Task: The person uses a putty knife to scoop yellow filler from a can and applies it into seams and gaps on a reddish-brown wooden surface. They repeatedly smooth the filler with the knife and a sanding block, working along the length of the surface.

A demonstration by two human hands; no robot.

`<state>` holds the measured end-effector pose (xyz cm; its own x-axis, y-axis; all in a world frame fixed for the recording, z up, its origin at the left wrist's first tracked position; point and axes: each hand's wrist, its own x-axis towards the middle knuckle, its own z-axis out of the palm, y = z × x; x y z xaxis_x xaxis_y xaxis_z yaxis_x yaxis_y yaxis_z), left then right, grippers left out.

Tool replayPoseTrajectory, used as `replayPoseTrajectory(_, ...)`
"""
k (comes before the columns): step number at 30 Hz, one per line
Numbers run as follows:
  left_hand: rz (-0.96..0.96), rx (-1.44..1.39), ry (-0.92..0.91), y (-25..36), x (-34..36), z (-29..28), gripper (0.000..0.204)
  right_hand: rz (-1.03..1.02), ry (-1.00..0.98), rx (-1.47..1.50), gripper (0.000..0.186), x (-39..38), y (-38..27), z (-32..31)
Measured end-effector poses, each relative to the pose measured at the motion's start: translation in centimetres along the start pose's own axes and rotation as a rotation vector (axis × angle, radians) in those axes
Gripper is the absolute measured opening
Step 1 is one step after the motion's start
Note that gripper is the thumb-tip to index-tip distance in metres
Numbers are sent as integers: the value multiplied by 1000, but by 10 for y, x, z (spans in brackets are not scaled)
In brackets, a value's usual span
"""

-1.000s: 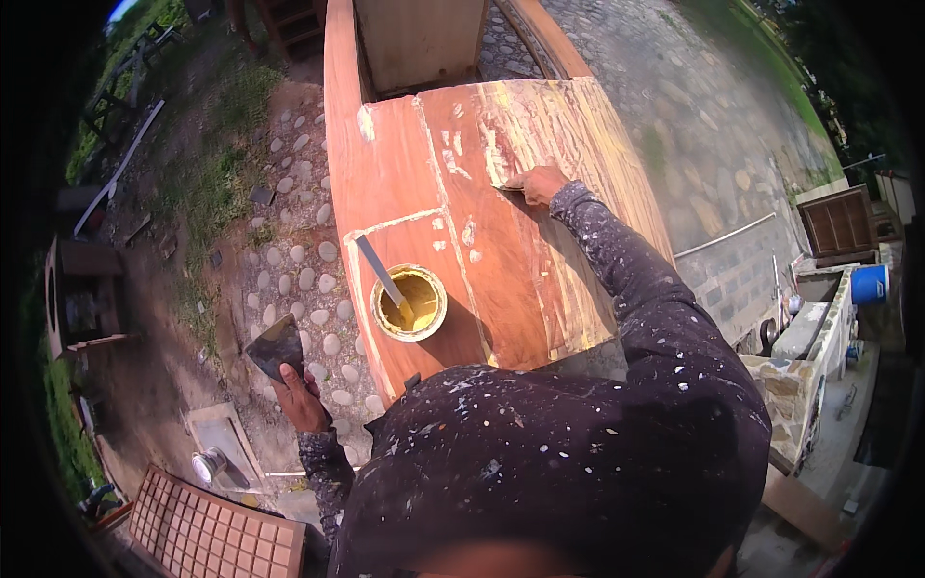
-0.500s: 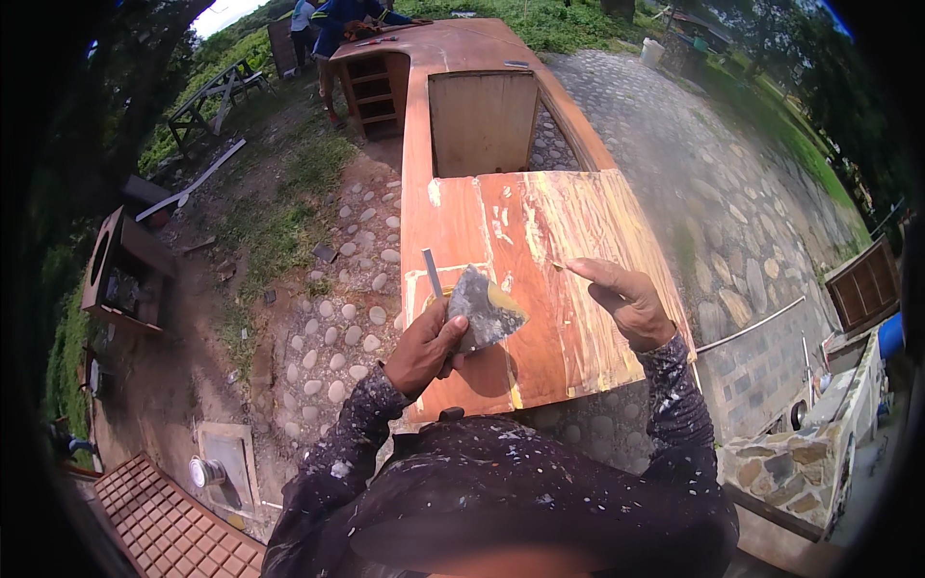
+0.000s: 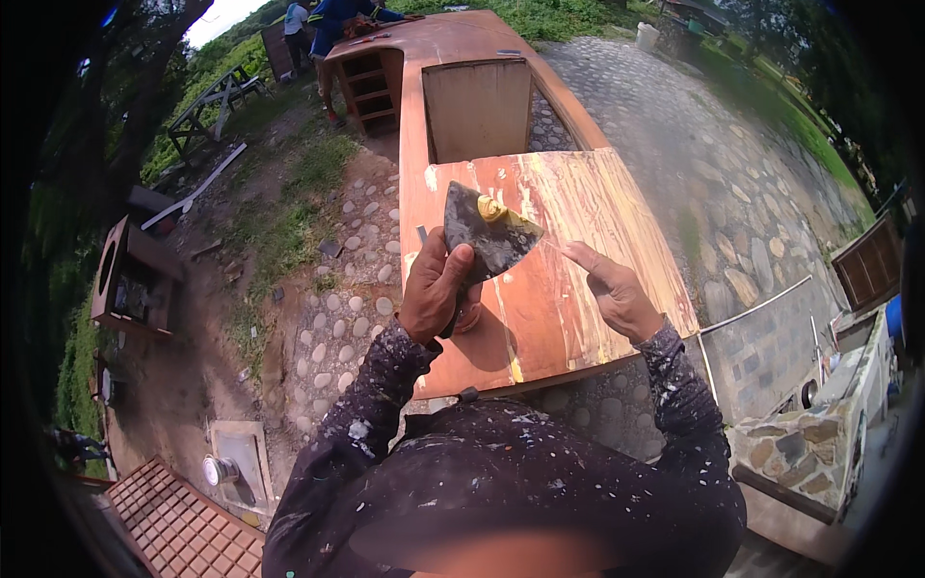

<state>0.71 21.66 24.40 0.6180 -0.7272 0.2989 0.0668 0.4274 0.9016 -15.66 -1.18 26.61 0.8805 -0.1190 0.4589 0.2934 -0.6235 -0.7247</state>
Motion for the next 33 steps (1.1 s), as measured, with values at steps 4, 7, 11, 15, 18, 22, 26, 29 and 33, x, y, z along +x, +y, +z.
replayPoseTrajectory(4,348,607,16,0,15,0,29,410,305,1286,49,-15,-11,34)
replayPoseTrajectory(7,472,917,-90,-5,9,7,45,655,272,1616,40,-11,-20,47)
replayPoseTrajectory(11,307,1068,-112,-8,-14,6,64,683,233,1574,35,-2,-15,23)
replayPoseTrajectory(15,181,1228,-83,1,-50,-12,53,640,120,1060,39,12,42,-19)
replayPoseTrajectory(18,77,1089,90,2,-84,-23,42,636,-258,91,42,37,128,-11)
replayPoseTrajectory(22,-14,1120,230,0,-114,-49,35,521,-479,-696,30,65,231,46)
replayPoseTrajectory(26,-188,1076,401,-2,-150,-67,30,396,-533,-881,26,69,271,96)
replayPoseTrajectory(29,-241,1107,512,-6,-177,-75,26,358,-706,-879,30,54,272,96)
replayPoseTrajectory(33,-328,1035,631,-11,-196,-81,27,371,-741,-830,36,73,281,74)
